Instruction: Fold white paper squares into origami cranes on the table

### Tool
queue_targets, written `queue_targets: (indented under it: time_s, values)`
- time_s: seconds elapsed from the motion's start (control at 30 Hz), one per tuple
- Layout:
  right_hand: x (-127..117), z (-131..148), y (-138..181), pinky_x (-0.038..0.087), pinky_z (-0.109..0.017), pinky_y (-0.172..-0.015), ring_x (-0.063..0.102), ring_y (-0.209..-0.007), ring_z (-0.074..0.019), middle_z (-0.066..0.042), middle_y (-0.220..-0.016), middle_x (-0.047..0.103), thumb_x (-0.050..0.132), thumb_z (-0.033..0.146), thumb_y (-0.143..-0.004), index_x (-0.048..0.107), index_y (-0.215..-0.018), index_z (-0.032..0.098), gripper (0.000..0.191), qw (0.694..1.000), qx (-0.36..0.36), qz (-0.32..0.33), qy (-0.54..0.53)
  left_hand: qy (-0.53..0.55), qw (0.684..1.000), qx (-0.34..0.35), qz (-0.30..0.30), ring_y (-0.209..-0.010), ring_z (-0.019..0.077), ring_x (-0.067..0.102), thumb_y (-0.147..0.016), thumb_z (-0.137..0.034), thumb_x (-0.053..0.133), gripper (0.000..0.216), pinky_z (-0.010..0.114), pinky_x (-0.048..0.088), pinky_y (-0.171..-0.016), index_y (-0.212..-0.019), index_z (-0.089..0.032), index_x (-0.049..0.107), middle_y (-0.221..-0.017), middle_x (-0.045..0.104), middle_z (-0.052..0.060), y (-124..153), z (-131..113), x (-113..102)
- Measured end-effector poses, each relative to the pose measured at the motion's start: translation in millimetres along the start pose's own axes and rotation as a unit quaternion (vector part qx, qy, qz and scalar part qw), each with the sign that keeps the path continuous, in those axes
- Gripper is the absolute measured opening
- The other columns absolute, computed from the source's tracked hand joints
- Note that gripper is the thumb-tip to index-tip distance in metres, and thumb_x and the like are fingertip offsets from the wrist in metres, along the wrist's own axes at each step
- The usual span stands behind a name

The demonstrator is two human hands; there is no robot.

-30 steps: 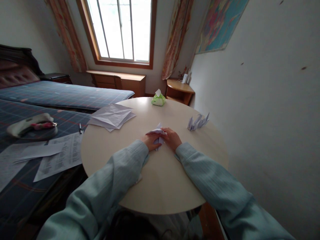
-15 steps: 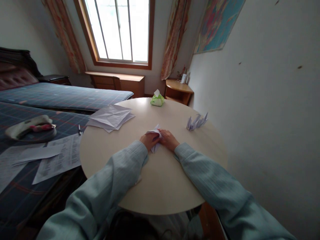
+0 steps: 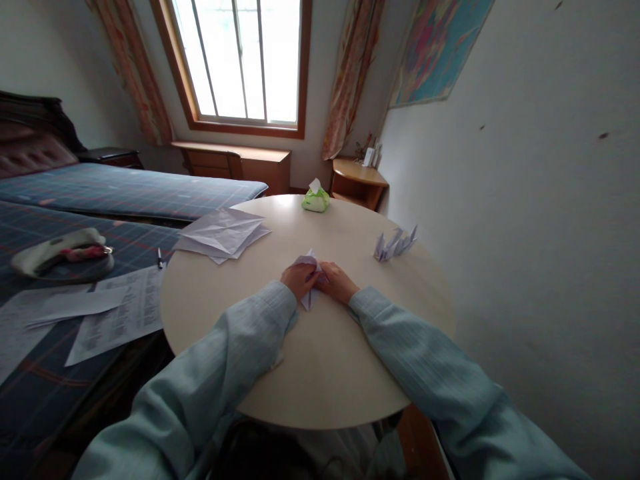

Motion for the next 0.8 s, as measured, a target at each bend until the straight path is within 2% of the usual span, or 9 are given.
queue_targets:
  time_s: [0.2,0.47,0.6,0.8]
  values:
    - [-1.2,1.6,-0.7,0.039,-0.034,-0.082,0.049,-0.091,-0.0183,-0.007,-0.097,0.056,0.056,0.034,-0.067,0.048,-0.101,0.015,0.039,1.0,0.006,0.006,-0.008,0.045,0.994,0.006,-0.095,-0.069,0.0131,0.057,-0.076,-0.031,0.045,0.02,0.023,0.045,-0.064,-0.076,-0.018,0.06,-0.074,0.064,0.003,1.1,3.4,-0.7]
    - [-5.0,6.4,-0.7,0.039,-0.033,-0.081,0.049,-0.091,-0.0197,-0.01,-0.098,0.055,0.06,0.032,-0.064,0.045,-0.105,0.013,0.048,0.999,0.029,0.02,0.017,0.097,0.975,-0.009,-0.2,-0.064,0.0109,0.057,-0.076,-0.028,0.045,0.019,0.02,0.045,-0.06,-0.078,-0.017,0.06,-0.073,0.064,0.003,3.1,6.0,-4.4]
    - [-6.3,8.2,-1.4,0.04,-0.031,-0.079,0.05,-0.089,-0.0198,-0.011,-0.095,0.056,0.061,0.03,-0.063,0.046,-0.103,0.011,0.047,0.999,0.028,0.031,0.024,0.117,0.968,-0.032,-0.22,-0.057,0.0086,0.055,-0.077,-0.029,0.042,0.022,0.018,0.044,-0.056,-0.079,-0.016,0.059,-0.072,0.064,0.003,3.9,4.5,-9.1]
    - [-5.7,7.0,-1.3,0.041,-0.032,-0.078,0.051,-0.087,-0.0194,-0.009,-0.093,0.056,0.06,0.03,-0.064,0.046,-0.1,0.014,0.042,0.999,0.016,0.028,0.024,0.133,0.968,-0.047,-0.207,-0.055,0.0074,0.053,-0.076,-0.031,0.042,0.02,0.018,0.044,-0.058,-0.08,-0.017,0.057,-0.072,0.063,0.002,4.2,2.4,-11.7]
Point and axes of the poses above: each hand's wrist, its own y-axis away from the middle knuckle, its own x-axis out of the palm, z = x × y, the point moved 2 cm from there along -y, towards the middle knuckle
